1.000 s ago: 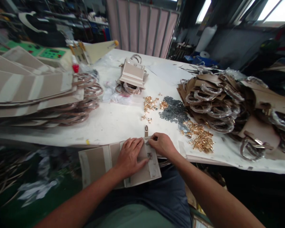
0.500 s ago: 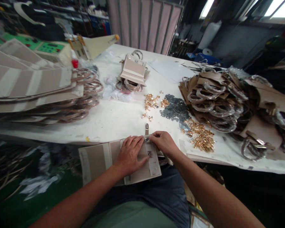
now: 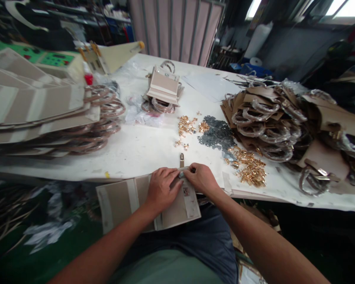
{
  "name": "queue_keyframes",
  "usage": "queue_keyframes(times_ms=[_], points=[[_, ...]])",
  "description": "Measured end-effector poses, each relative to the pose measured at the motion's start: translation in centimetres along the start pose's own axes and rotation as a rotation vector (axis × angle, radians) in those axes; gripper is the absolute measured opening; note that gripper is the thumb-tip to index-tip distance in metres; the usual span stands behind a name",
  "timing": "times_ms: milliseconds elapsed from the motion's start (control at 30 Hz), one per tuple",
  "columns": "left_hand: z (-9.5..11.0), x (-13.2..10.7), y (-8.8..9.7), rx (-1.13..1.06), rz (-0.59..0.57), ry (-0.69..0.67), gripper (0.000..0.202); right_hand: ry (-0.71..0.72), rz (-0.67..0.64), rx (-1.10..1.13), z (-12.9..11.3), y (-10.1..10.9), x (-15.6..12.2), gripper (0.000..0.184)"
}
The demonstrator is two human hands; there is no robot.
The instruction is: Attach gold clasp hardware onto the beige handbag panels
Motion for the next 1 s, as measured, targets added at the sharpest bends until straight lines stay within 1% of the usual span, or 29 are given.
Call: queue_keyframes(times_ms=[67, 133, 267, 433, 567, 633, 733, 800, 833, 900, 933, 1000], points=[[-0.2, 0.4, 0.0, -0.013, 0.021, 0.017, 0.025, -0.007, -0.002, -0.012, 0.0, 0.0, 0.0, 0.023], [-0.3, 0.6, -0.1, -0.019, 0.031, 0.021, 0.022, 0.000, 0.000, -0.046, 0.0, 0.0, 0.1, 0.023], [-0.4, 0.6, -0.2, -0.027, 0.034, 0.021, 0.022, 0.037, -0.003, -0.106, -0.1, -0.1, 0.1, 0.023], [-0.3, 0.6, -0.1, -0.007, 0.044, 0.019, 0.021, 0.094, 0.042, -0.120, 0.2, -0.4, -0.2, 0.016], [-0.3, 0.9, -0.1, -0.007, 0.058, 0.021, 0.021, 0.110, 0.053, -0.122, 0.5, -0.8, -0.4, 0.011], [-0.3, 1.1, -0.1, -0.001, 0.054, 0.024, 0.020, 0.122, 0.048, -0.106, 0.3, -0.6, -0.5, 0.009], [-0.3, 1.5, -0.1, 0.028, 0.022, -0.001, 0.020, 0.084, 0.012, 0.046, -0.1, 0.9, -1.0, 0.015], [-0.2, 1.8, -0.1, 0.052, -0.013, -0.036, 0.020, 0.045, 0.048, 0.211, -0.8, 2.8, -1.7, 0.023], [-0.2, 1.9, -0.2, 0.061, -0.031, -0.053, 0.019, 0.046, 0.103, 0.296, -1.3, 4.0, -2.0, 0.028], [-0.3, 2.3, -0.2, 0.067, -0.061, -0.066, 0.018, 0.108, 0.248, 0.463, -2.6, 6.2, -2.7, 0.032], [-0.5, 2.5, -0.2, 0.064, -0.071, -0.060, 0.017, 0.158, 0.321, 0.543, -3.2, 6.9, -3.0, 0.034], [-0.9, 3.0, -0.2, 0.050, -0.087, -0.030, 0.015, 0.248, 0.442, 0.676, -4.1, 7.3, -2.9, 0.035]])
Point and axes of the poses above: each hand's wrist, its own x-axis towards the middle knuckle, its own y-axis out of the back of the hand, z = x × y, the point moved 7 cm from there along x, towards the middle knuckle, and after that the axes turned 2 degrees about -x, right-handed, at the moved point
